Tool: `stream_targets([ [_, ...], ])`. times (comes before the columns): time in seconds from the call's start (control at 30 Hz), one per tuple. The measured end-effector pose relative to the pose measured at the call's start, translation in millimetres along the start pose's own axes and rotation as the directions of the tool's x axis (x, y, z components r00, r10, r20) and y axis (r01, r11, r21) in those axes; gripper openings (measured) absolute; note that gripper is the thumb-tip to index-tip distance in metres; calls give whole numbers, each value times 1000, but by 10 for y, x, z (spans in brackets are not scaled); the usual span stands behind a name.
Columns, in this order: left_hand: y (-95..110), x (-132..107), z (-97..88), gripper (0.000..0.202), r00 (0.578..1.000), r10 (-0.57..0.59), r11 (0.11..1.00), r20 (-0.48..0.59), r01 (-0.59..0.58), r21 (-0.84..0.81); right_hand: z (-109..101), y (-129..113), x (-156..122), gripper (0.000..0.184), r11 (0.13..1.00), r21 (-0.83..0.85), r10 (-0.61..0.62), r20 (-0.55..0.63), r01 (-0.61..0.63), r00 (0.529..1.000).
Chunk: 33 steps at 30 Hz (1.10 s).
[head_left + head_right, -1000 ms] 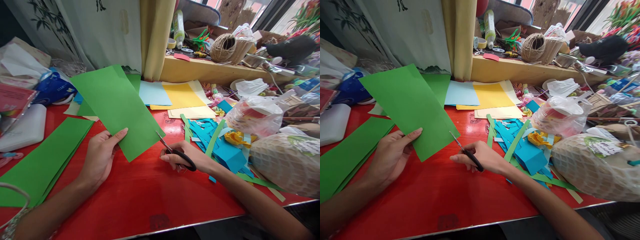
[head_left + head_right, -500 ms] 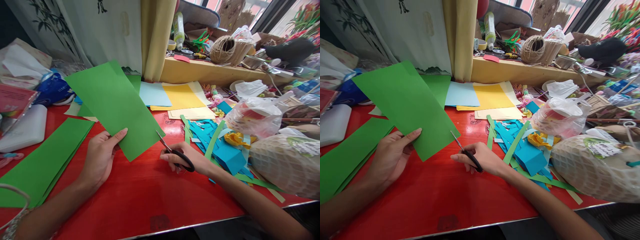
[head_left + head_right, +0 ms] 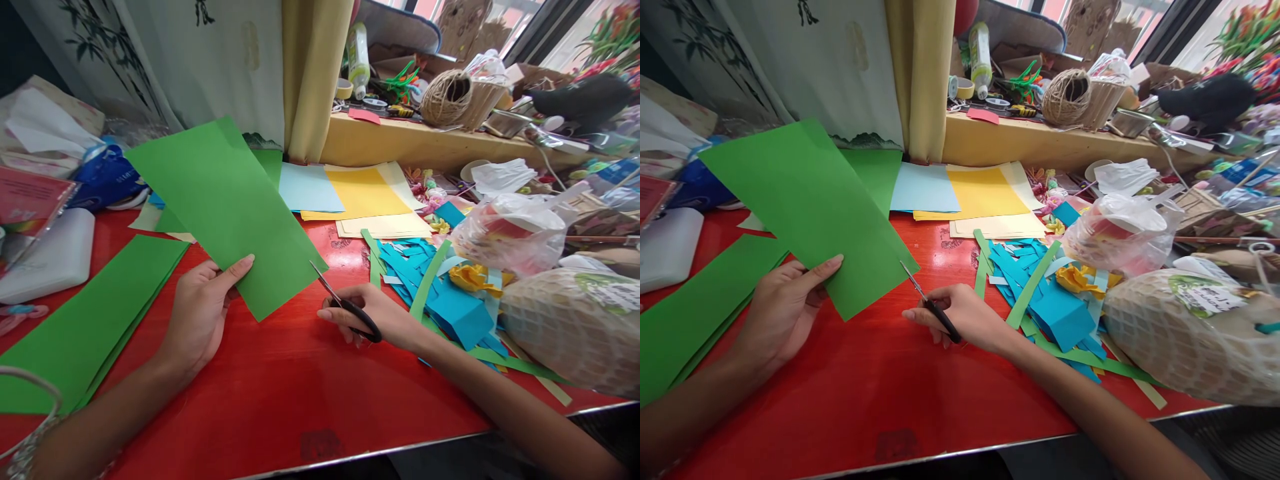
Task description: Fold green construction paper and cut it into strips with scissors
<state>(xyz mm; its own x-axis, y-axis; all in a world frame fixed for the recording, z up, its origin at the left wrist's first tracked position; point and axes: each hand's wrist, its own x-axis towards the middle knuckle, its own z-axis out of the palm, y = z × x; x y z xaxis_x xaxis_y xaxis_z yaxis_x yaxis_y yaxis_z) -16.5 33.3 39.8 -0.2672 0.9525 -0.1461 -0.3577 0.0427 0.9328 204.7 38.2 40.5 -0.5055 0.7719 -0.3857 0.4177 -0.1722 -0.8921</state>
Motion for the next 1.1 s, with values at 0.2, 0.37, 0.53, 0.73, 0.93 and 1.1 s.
stream_targets([
  [0.2, 1, 26, -5, 11, 1000, -10, 1000, 0, 10, -1, 20, 13, 2, 27, 1000, -20, -24, -20, 24, 1000],
  [0.37, -11, 30, -15, 13, 1000, 3, 1000, 2, -3, 9, 42, -3, 2, 27, 1000, 3, -22, -36, 22, 999],
  [0.53, -15, 10, -10, 10, 1000, 5, 999, -3, -5, 52, 47, 8, 3, 31, 1000, 16, -4, -18, 4, 1000],
  [0.73, -18, -20, 9, 9, 1000, -8, 995, 15, 7, 96, 70, 29, 14, 35, 999, 31, -21, -25, 22, 999],
  [0.93, -18, -15, -3, 10, 1000, -9, 995, 22, 7, 95, 94, 12, 24, 33, 997, 76, -25, -52, 29, 998],
  [1.1, -32, -17, 2, 12, 1000, -7, 993, 29, 4, 114, 125, 24, 32, 35, 994, 101, -43, -50, 48, 998],
])
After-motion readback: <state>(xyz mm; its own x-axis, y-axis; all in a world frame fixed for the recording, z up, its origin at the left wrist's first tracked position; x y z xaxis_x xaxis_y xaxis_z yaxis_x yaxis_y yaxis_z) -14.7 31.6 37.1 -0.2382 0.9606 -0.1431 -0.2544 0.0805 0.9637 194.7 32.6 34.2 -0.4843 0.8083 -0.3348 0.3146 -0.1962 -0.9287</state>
